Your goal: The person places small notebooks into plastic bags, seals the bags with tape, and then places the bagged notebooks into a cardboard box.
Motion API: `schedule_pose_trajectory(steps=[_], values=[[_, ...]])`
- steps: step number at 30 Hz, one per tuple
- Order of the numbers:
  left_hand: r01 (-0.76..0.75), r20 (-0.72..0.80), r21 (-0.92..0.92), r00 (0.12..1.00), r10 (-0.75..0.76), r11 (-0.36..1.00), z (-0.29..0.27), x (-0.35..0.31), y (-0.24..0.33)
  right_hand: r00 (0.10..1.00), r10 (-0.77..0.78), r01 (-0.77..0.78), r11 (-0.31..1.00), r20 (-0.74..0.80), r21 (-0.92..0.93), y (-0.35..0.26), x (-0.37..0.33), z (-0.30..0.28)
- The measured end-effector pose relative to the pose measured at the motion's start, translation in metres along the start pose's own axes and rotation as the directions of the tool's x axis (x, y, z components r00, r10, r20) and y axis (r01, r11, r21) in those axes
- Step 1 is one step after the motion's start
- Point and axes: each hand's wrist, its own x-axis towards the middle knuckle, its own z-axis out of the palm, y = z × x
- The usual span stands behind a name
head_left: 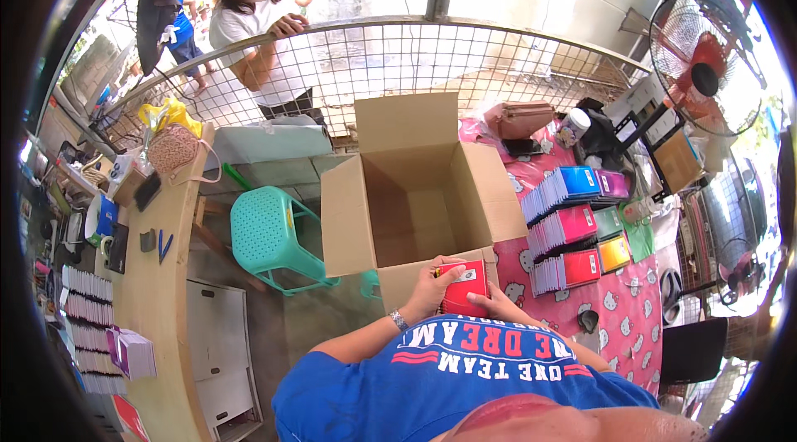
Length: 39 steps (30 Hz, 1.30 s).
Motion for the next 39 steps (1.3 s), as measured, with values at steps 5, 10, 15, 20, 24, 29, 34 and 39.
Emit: schedule_pose_trajectory(steps=[5, 10, 15, 20, 24, 29, 34, 39], values=[[-0.033, -0.028, 0.045, 0.999, 0.035, 0.998, 0.007, 0.003, 0.003, 0.996, 0.05, -0.047, 0.998, -0.073, 0.043, -0.002, 0.002, 0.001], [-0.1, 0.157, 0.405, 0.987, 0.038, 0.909, -0.02, 0.026, 0.022, 0.995, -0.023, 0.03, 0.997, -0.096, 0.078, -0.006, 0.001, 0.009], [-0.234, 0.316, 0.797, 0.947, -0.054, 0.557, 0.004, 0.021, 0.068, 0.997, 0.017, -0.02, 0.999, -0.07, -0.037, -0.001, 0.01, 0.005], [-0.219, 0.253, 0.95, 0.958, -0.135, 0.222, 0.008, 0.012, 0.056, 0.996, 0.085, -0.089, 0.937, -0.026, -0.338, 0.008, 0.014, -0.007], [-0.141, 0.178, 0.955, 0.976, -0.122, 0.261, 0.007, 0.009, 0.055, 0.996, 0.088, -0.087, 0.99, 0.004, -0.109, -0.005, 0.014, -0.001], [-0.267, 0.279, 0.948, 0.959, -0.045, 0.173, 0.011, 0.012, 0.055, 0.993, 0.07, -0.061, 0.994, 0.098, -0.094, -0.002, 0.018, -0.005], [-0.3, 0.3, 0.937, 0.954, 0.026, 0.177, 0.006, 0.009, 0.049, 0.995, 0.006, 0.005, 0.994, 0.097, -0.106, -0.005, 0.016, 0.001], [-0.318, 0.324, 0.935, 0.946, -0.008, 0.156, 0.004, 0.014, 0.046, 0.992, -0.015, 0.016, 1.0, 0.128, -0.006, -0.002, 0.017, 0.002]])
